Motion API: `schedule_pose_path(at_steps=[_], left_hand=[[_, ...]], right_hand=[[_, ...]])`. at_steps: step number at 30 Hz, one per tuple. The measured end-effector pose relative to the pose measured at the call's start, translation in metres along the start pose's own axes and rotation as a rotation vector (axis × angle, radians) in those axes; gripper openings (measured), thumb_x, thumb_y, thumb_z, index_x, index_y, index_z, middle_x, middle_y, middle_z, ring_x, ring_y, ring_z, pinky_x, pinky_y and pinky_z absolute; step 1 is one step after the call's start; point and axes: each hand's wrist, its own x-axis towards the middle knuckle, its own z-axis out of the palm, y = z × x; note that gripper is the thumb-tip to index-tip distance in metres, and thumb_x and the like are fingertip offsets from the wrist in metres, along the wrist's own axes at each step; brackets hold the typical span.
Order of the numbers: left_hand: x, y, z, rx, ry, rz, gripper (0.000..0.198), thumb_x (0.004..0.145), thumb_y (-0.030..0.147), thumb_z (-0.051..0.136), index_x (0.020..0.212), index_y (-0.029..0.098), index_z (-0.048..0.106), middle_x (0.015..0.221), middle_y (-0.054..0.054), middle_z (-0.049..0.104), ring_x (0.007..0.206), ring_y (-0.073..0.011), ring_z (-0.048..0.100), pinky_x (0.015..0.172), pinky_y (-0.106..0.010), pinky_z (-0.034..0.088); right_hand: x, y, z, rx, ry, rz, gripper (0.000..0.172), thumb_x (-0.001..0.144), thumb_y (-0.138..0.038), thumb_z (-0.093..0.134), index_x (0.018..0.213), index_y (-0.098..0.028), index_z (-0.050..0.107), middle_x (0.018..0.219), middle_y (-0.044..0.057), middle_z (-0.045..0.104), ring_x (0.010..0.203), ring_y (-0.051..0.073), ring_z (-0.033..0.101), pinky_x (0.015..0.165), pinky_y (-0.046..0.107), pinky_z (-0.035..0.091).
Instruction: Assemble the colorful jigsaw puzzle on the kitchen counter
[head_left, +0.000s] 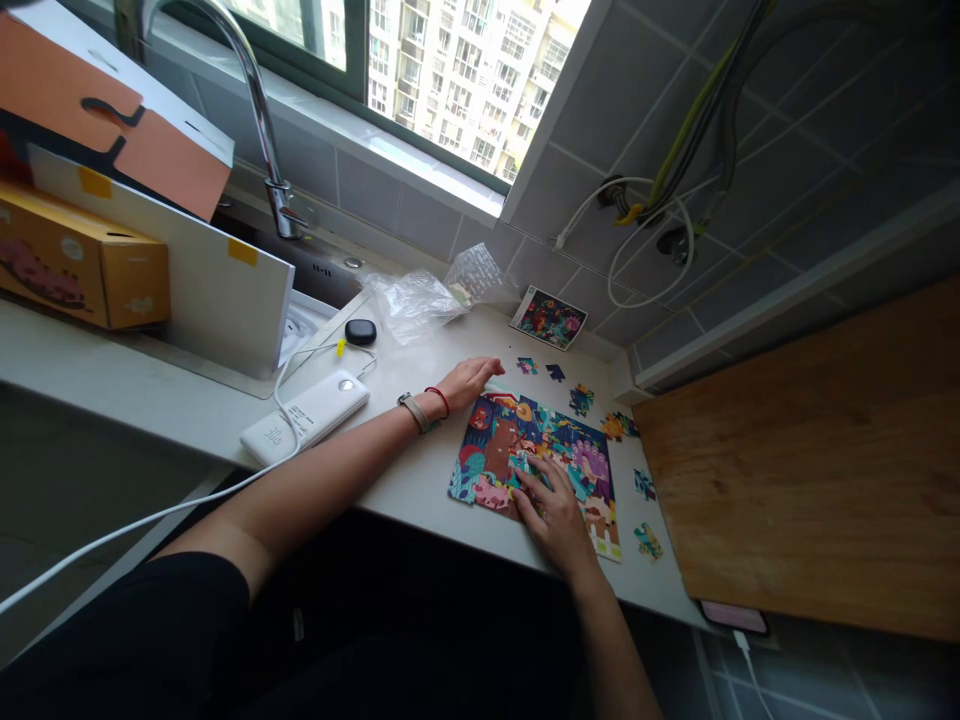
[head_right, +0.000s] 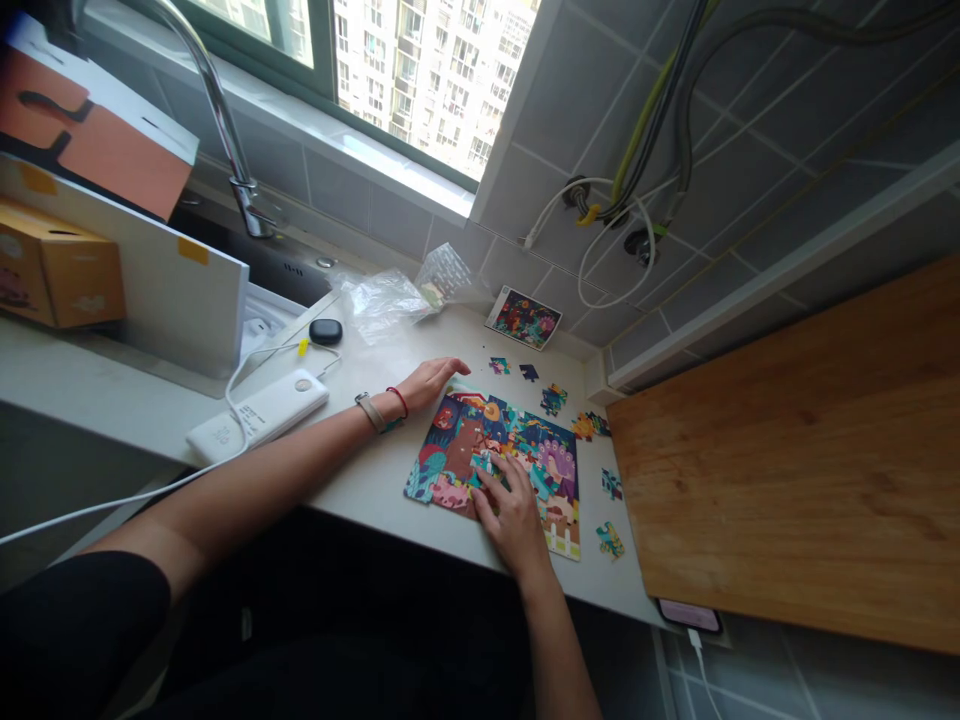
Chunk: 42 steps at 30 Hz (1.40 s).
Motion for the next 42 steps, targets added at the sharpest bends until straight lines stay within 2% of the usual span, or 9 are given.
schedule_pose_path(at_steps=[6, 13, 17, 20, 23, 25, 28, 35, 42], left_hand=[[0.0, -0.001, 0.003, 0.108, -0.06, 0.081, 0.066, 0.112, 0.051, 0.02, 0.113, 0.014, 0.074, 0.118, -0.011, 0.075, 0.115, -0.0282, 0.068, 0.109, -0.04, 0.049], [-0.001, -0.003, 0.008, 0.209, -0.13, 0.185, 0.058, 0.113, 0.045, 0.023, 0.11, 0.017, 0.073, 0.11, -0.011, 0.075, 0.106, -0.0252, 0.068, 0.104, -0.039, 0.05], [-0.003, -0.002, 0.013, 0.262, -0.191, 0.269, 0.049, 0.111, 0.045, 0.035, 0.106, 0.016, 0.074, 0.105, -0.013, 0.074, 0.103, -0.0252, 0.068, 0.102, -0.039, 0.051], [-0.007, -0.002, 0.018, 0.297, -0.222, 0.319, 0.037, 0.106, 0.044, 0.051, 0.111, 0.016, 0.075, 0.115, -0.014, 0.073, 0.112, -0.0268, 0.067, 0.106, -0.04, 0.05], [-0.014, -0.002, 0.023, 0.333, -0.246, 0.35, 0.032, 0.098, 0.042, 0.064, 0.117, 0.018, 0.075, 0.129, -0.015, 0.069, 0.126, -0.0323, 0.062, 0.114, -0.047, 0.046], [-0.019, -0.002, 0.027, 0.37, -0.262, 0.351, 0.038, 0.094, 0.045, 0.069, 0.123, 0.02, 0.074, 0.137, -0.016, 0.066, 0.136, -0.039, 0.055, 0.117, -0.056, 0.042], [-0.023, -0.001, 0.032, 0.462, -0.29, 0.313, 0.05, 0.092, 0.052, 0.072, 0.131, 0.02, 0.071, 0.145, -0.016, 0.062, 0.146, -0.0465, 0.044, 0.118, -0.064, 0.038], [-0.024, 0.002, 0.034, 0.506, -0.343, 0.277, 0.047, 0.096, 0.053, 0.069, 0.133, 0.024, 0.07, 0.152, -0.013, 0.058, 0.15, -0.0465, 0.039, 0.119, -0.065, 0.035], [-0.023, -0.001, 0.034, 0.489, -0.358, 0.239, 0.05, 0.096, 0.057, 0.067, 0.137, 0.028, 0.067, 0.154, -0.012, 0.055, 0.151, -0.0449, 0.038, 0.12, -0.068, 0.032]], right_hand=[[0.001, -0.003, -0.001, -0.067, 0.017, 0.026, 0.03, 0.1, -0.036, 0.062, 0.126, -0.031, 0.077, 0.141, 0.009, 0.067, 0.137, 0.037, 0.055, 0.117, 0.065, 0.041], [-0.001, -0.001, -0.001, -0.029, 0.031, 0.069, 0.038, 0.102, -0.045, 0.059, 0.133, -0.028, 0.073, 0.143, 0.012, 0.065, 0.137, 0.035, 0.055, 0.116, 0.061, 0.042], [-0.006, 0.029, -0.013, -0.012, 0.194, 0.218, 0.049, 0.102, -0.054, 0.056, 0.136, -0.023, 0.07, 0.14, 0.015, 0.066, 0.136, 0.034, 0.057, 0.117, 0.06, 0.043], [-0.013, 0.066, -0.024, -0.047, 0.268, 0.376, 0.059, 0.102, -0.06, 0.048, 0.135, -0.018, 0.071, 0.142, 0.018, 0.065, 0.138, 0.035, 0.054, 0.12, 0.06, 0.041], [-0.021, 0.094, -0.027, -0.035, 0.184, 0.439, 0.064, 0.103, -0.064, 0.039, 0.137, -0.02, 0.071, 0.146, 0.016, 0.064, 0.141, 0.034, 0.053, 0.124, 0.06, 0.036], [-0.025, 0.103, -0.025, -0.008, 0.136, 0.444, 0.063, 0.105, -0.063, 0.036, 0.14, -0.023, 0.069, 0.151, 0.013, 0.061, 0.145, 0.031, 0.05, 0.126, 0.058, 0.034], [-0.028, 0.102, -0.02, -0.007, 0.138, 0.462, 0.061, 0.106, -0.061, 0.034, 0.143, -0.025, 0.067, 0.156, 0.011, 0.057, 0.149, 0.03, 0.047, 0.125, 0.058, 0.034], [-0.026, 0.093, -0.015, -0.075, 0.157, 0.507, 0.062, 0.106, -0.062, 0.035, 0.144, -0.024, 0.066, 0.156, 0.013, 0.058, 0.147, 0.033, 0.049, 0.124, 0.061, 0.032], [-0.029, 0.089, -0.016, -0.106, 0.361, 0.524, 0.058, 0.102, -0.056, 0.041, 0.131, -0.017, 0.073, 0.144, 0.019, 0.066, 0.137, 0.036, 0.057, 0.117, 0.059, 0.04]])
